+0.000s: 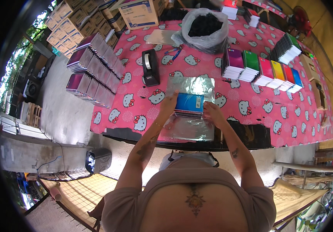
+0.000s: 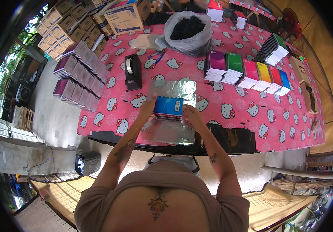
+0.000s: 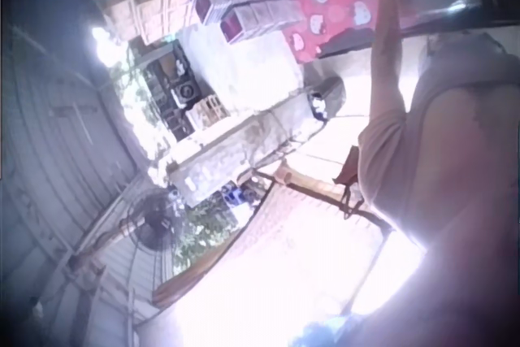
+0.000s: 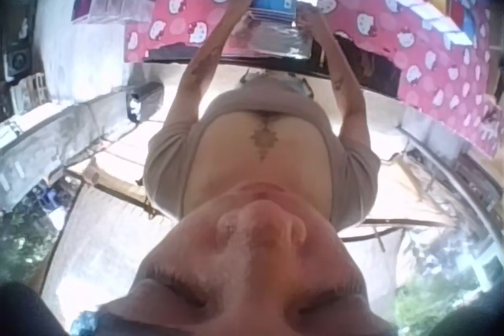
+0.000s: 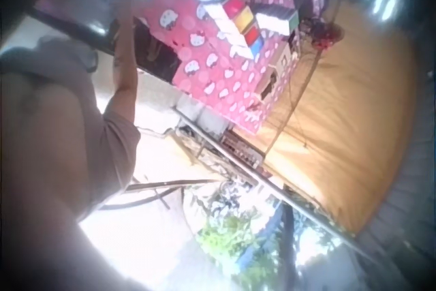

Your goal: The person gathers several small colored notebooks from stacks, places them inside a silver foil pouch, and seals the pouch using clear adhesive tape from a dispenser.

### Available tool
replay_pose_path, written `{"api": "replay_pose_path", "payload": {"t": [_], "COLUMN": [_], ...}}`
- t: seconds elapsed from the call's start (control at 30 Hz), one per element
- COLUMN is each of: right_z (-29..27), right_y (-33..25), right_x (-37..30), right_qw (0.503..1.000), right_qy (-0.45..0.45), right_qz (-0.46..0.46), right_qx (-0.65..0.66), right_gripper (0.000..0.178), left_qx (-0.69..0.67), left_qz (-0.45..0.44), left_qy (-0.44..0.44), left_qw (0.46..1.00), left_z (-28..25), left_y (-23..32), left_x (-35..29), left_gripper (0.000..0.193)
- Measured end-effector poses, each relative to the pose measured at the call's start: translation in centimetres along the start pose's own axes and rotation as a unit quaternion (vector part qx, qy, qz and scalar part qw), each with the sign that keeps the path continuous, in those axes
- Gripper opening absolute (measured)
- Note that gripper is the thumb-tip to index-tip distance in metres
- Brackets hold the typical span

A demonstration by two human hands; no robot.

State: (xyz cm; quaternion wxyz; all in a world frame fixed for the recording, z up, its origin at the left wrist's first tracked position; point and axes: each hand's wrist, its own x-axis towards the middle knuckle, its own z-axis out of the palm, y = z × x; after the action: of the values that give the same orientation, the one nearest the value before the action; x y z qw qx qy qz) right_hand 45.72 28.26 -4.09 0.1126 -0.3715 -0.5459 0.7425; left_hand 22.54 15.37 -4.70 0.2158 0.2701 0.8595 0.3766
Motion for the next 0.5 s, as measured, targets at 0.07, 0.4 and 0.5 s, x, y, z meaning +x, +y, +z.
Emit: {"api": "replay_pose_path", "payload": {"t": [0.07,0.4,0.5], "right_z": [0.5,-0.7,-2.3], "right_y": [-0.6,1.6,4.4], "right_x": [-0.6,-0.1,-1.6], "right_qw": [0.998,0.984,0.927], "right_qy": [0.008,0.077,0.113], "right_qz": [0.002,0.002,-0.221], "right_qx": [0.055,0.163,-0.280], "right_gripper": [0.050,0.040,0.029], "left_qx": [-0.031,-0.348,-0.423], "left_qz": [0.002,-0.144,-0.103], "left_qy": [0.012,-0.115,-0.092], "left_qw": [0.999,0.919,0.895], "left_z": [0.0,-1.9,-2.1], "left_y": [0.1,0.6,-0.6], "left_x": [-0.4,-1.1,-2.5], "left_gripper": [0.084,0.050,0.038]}}
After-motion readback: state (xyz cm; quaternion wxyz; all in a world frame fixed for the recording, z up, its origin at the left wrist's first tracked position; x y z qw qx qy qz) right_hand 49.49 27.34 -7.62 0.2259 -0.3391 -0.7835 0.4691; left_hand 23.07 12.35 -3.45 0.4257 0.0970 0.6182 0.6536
